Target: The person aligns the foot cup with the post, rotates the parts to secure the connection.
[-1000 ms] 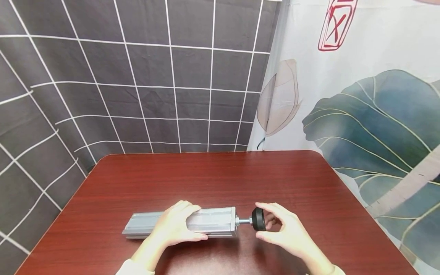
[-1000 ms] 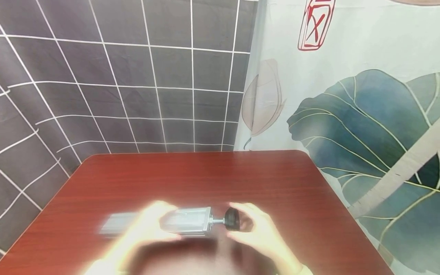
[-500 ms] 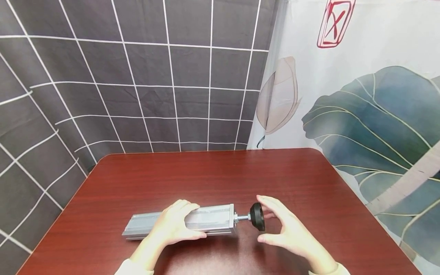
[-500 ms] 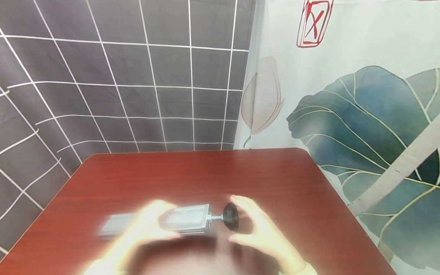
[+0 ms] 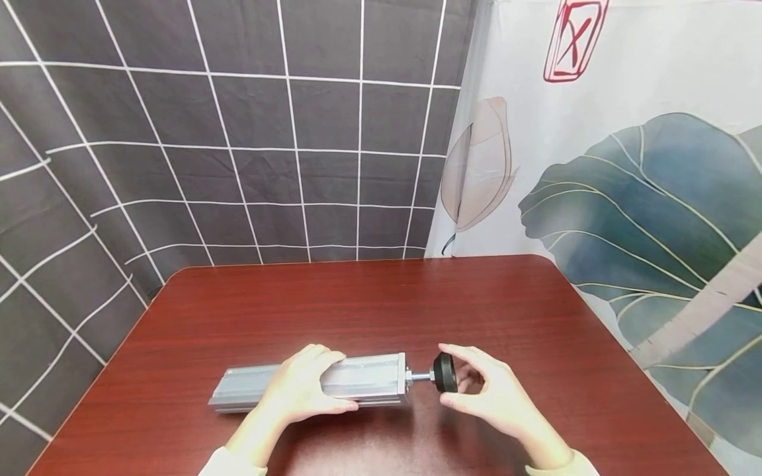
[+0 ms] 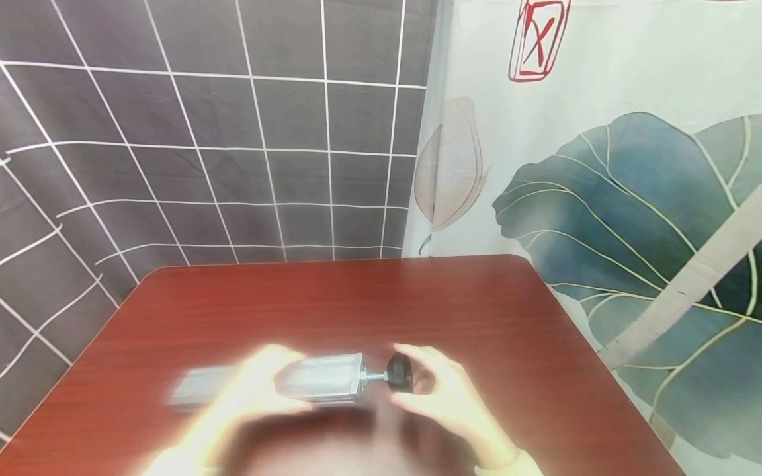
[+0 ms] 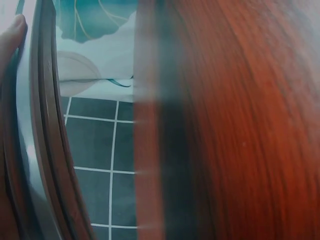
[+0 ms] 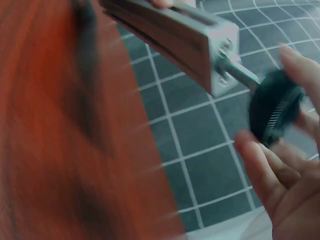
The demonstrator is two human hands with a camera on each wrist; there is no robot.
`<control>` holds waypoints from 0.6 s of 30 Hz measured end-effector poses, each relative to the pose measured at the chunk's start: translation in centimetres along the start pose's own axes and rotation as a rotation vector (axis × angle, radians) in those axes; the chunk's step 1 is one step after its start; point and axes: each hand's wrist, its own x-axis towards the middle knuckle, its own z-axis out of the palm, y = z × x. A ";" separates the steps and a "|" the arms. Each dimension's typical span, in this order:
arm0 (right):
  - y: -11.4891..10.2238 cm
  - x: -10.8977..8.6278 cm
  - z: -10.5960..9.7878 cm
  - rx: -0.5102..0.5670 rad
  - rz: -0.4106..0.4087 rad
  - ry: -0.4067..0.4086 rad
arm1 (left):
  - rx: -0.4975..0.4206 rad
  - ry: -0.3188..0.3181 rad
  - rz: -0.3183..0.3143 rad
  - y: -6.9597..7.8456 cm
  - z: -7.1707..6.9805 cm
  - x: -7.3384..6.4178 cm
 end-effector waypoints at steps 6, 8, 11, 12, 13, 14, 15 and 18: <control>-0.4 0.3 0.7 0.137 0.372 0.028 | 0.051 0.034 0.034 0.0 0.3 0.2; -0.5 0.3 0.6 0.142 0.357 0.012 | 0.038 0.018 0.021 -0.1 0.5 0.1; -0.1 0.1 0.1 0.101 0.191 -0.044 | 0.016 -0.004 -0.010 -0.3 0.6 -0.1; 0.0 0.0 -0.1 0.089 0.125 -0.062 | 0.007 -0.006 -0.015 -0.4 0.6 -0.2; 0.2 -0.1 -0.4 0.063 0.049 -0.077 | 0.000 -0.008 -0.021 -0.4 0.6 -0.2; 0.4 -0.1 -0.6 0.044 -0.031 -0.092 | -0.002 -0.009 -0.025 -0.5 0.6 -0.1; 0.5 -0.2 -0.7 0.015 -0.104 -0.105 | -0.004 -0.010 -0.027 -0.5 0.5 -0.1; 0.7 -0.1 -1.0 -0.091 -0.256 -0.106 | -0.009 -0.024 -0.033 -0.5 0.3 -0.1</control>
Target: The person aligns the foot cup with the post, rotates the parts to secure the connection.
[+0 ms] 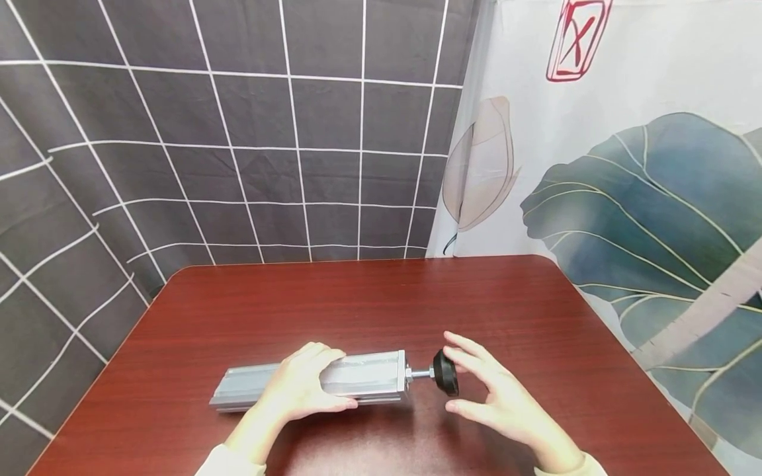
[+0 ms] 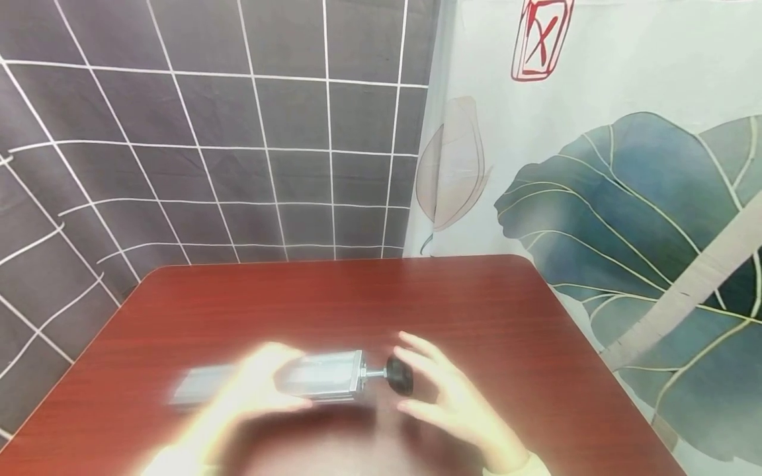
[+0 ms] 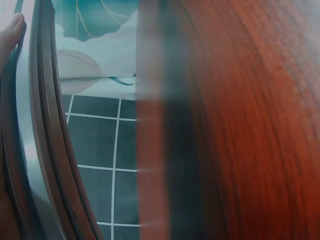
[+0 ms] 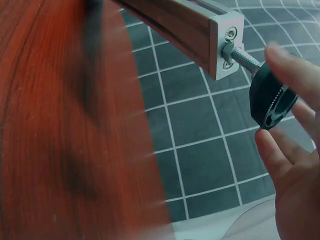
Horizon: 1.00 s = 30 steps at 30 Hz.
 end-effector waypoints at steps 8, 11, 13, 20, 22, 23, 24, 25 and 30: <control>-0.4 0.1 0.3 0.046 0.059 0.052 | 0.005 -0.033 0.000 0.3 -0.4 0.0; -0.6 0.1 0.6 0.105 0.205 0.064 | 0.017 -0.032 -0.001 0.3 -0.4 -0.1; -0.8 0.2 0.6 0.128 0.301 0.065 | 0.026 -0.024 0.010 0.4 -0.3 -0.1; -1.3 0.8 0.9 0.179 0.499 0.049 | 0.064 0.024 0.048 0.2 0.2 -0.1; -1.2 0.8 0.9 0.191 0.499 0.043 | 0.063 0.025 0.042 0.1 0.4 -0.2; -1.1 0.8 0.9 0.194 0.485 0.038 | 0.057 0.023 0.036 0.0 0.4 -0.2; -1.0 0.7 0.8 0.193 0.456 0.033 | 0.053 0.016 0.027 0.0 0.4 -0.3; -0.9 0.7 0.8 0.193 0.415 0.023 | 0.044 0.007 0.014 -0.1 0.3 -0.3; -0.3 0.3 0.3 0.098 0.144 -0.018 | 0.004 -0.026 -0.032 -0.4 0.0 -0.4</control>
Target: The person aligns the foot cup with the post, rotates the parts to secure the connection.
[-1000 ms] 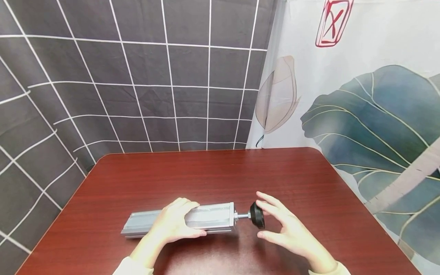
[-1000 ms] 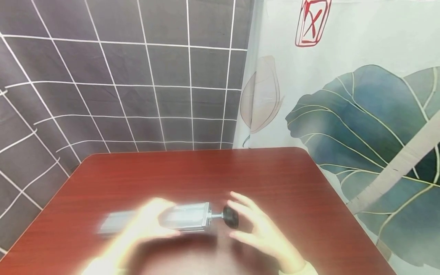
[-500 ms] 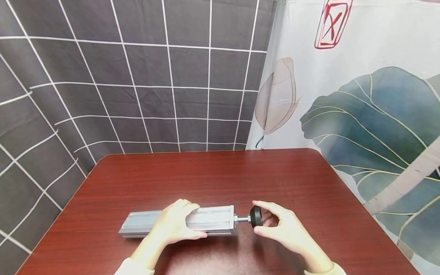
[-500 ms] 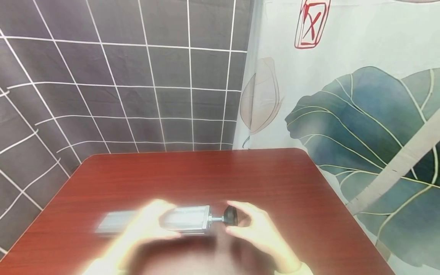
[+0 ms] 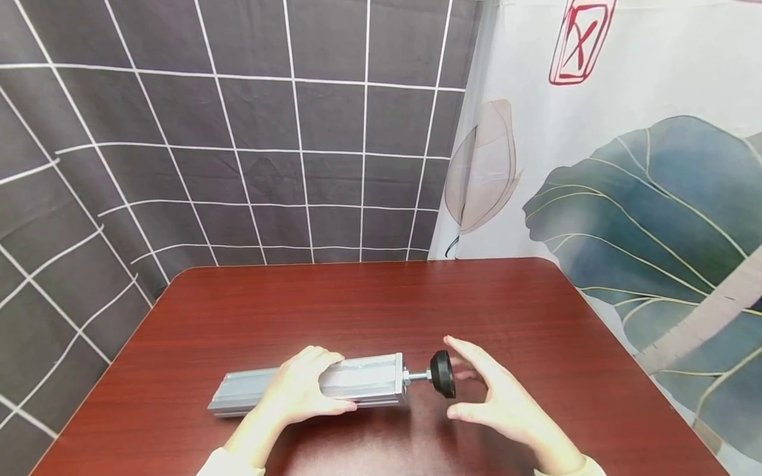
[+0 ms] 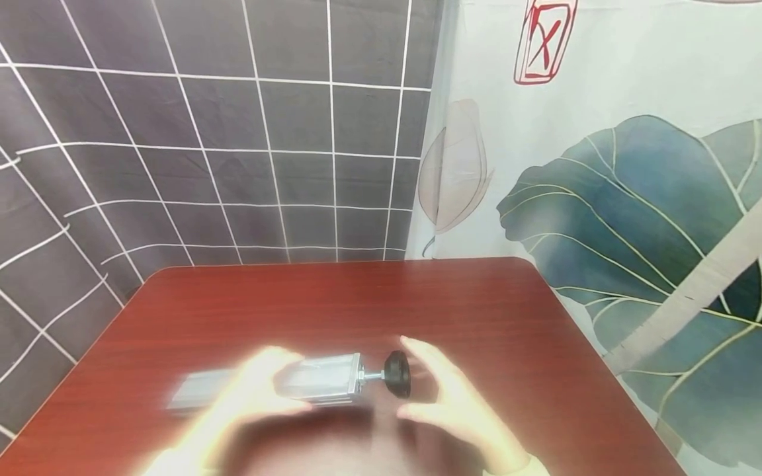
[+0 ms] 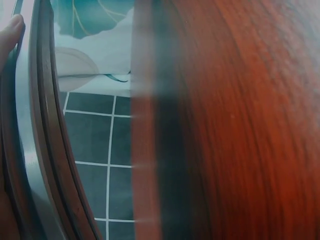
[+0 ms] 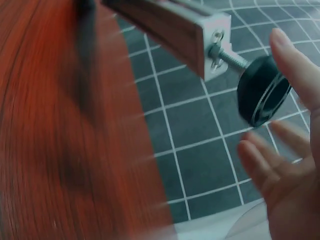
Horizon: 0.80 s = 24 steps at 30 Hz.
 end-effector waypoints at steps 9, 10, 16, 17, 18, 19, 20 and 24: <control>0.3 0.3 0.0 -0.221 -0.241 0.040 | -0.040 -0.004 0.026 0.1 -0.4 0.2; 0.3 0.3 0.0 -0.194 -0.228 0.048 | -0.041 -0.006 0.023 0.2 -0.4 0.2; 1.0 0.1 0.9 0.012 0.062 0.100 | 0.012 0.012 0.033 0.6 -0.3 0.7; 1.2 0.0 1.1 0.044 0.127 0.110 | 0.031 0.021 0.046 0.6 -0.2 0.7; 1.4 0.0 1.3 0.077 0.189 0.117 | 0.045 0.030 0.059 0.6 0.0 0.8; 1.6 -0.1 1.5 0.111 0.246 0.120 | 0.060 0.037 0.070 0.6 0.1 0.9; 1.7 -0.1 1.6 0.140 0.289 0.118 | 0.074 0.041 0.077 0.5 0.3 0.9; 2.4 -0.1 2.1 0.215 0.349 0.092 | 0.100 0.029 0.075 0.3 0.9 0.8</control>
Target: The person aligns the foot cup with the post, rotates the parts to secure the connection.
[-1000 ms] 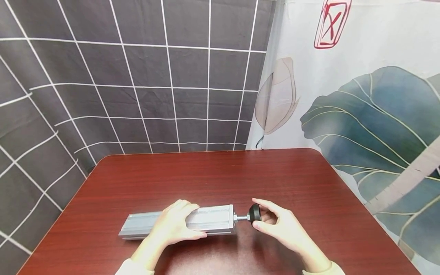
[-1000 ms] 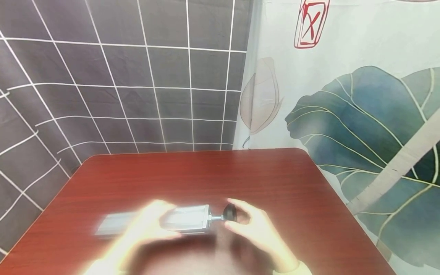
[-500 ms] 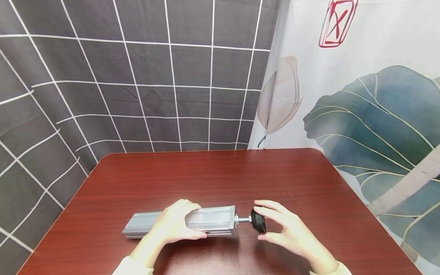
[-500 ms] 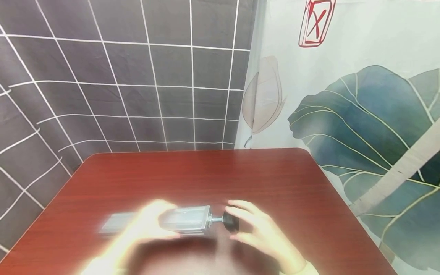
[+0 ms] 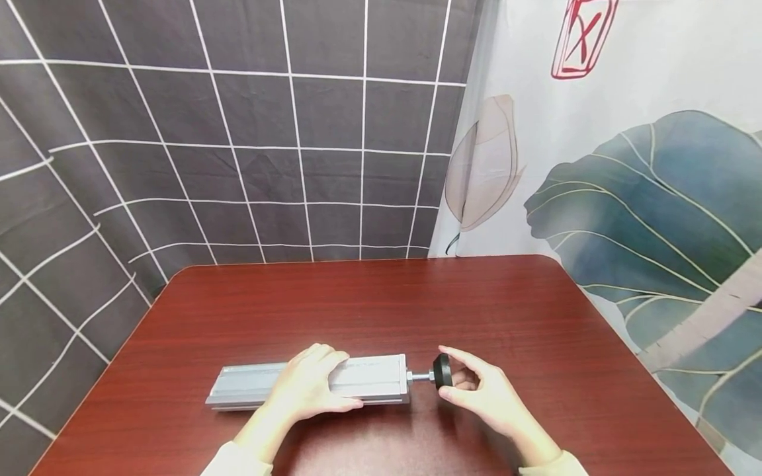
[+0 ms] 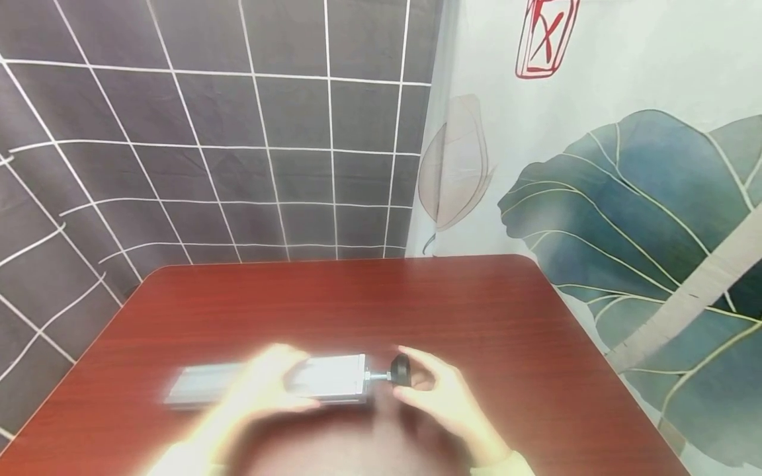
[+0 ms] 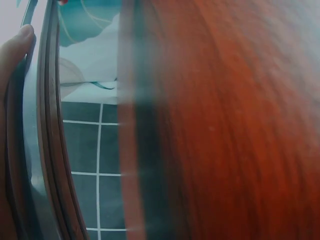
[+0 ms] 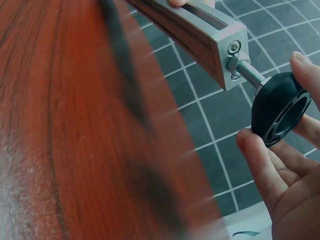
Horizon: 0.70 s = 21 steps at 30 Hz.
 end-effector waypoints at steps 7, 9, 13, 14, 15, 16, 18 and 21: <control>1.7 0.5 0.0 -0.055 -0.054 -0.029 | 0.019 -0.060 -0.007 -0.3 1.0 0.0; 2.4 0.6 0.0 -0.104 -0.075 -0.027 | 0.032 -0.084 -0.007 -0.3 1.4 0.0; 4.0 0.6 0.1 -0.134 -0.055 -0.062 | 0.062 -0.127 -0.010 -0.5 2.2 0.0; 4.3 0.6 0.1 -0.122 -0.044 -0.078 | 0.059 -0.133 -0.007 -0.6 2.3 0.0; 4.6 0.6 0.2 -0.111 -0.031 -0.095 | 0.062 -0.142 -0.006 -0.6 2.5 0.0; 4.9 0.6 0.2 -0.100 -0.018 -0.108 | 0.064 -0.151 -0.007 -0.7 2.6 0.0; 5.2 0.6 0.2 -0.085 0.002 -0.123 | 0.068 -0.165 -0.009 -0.8 2.9 0.1; 5.5 0.8 0.2 -0.090 0.012 -0.132 | 0.082 -0.173 -0.023 -0.9 3.2 0.2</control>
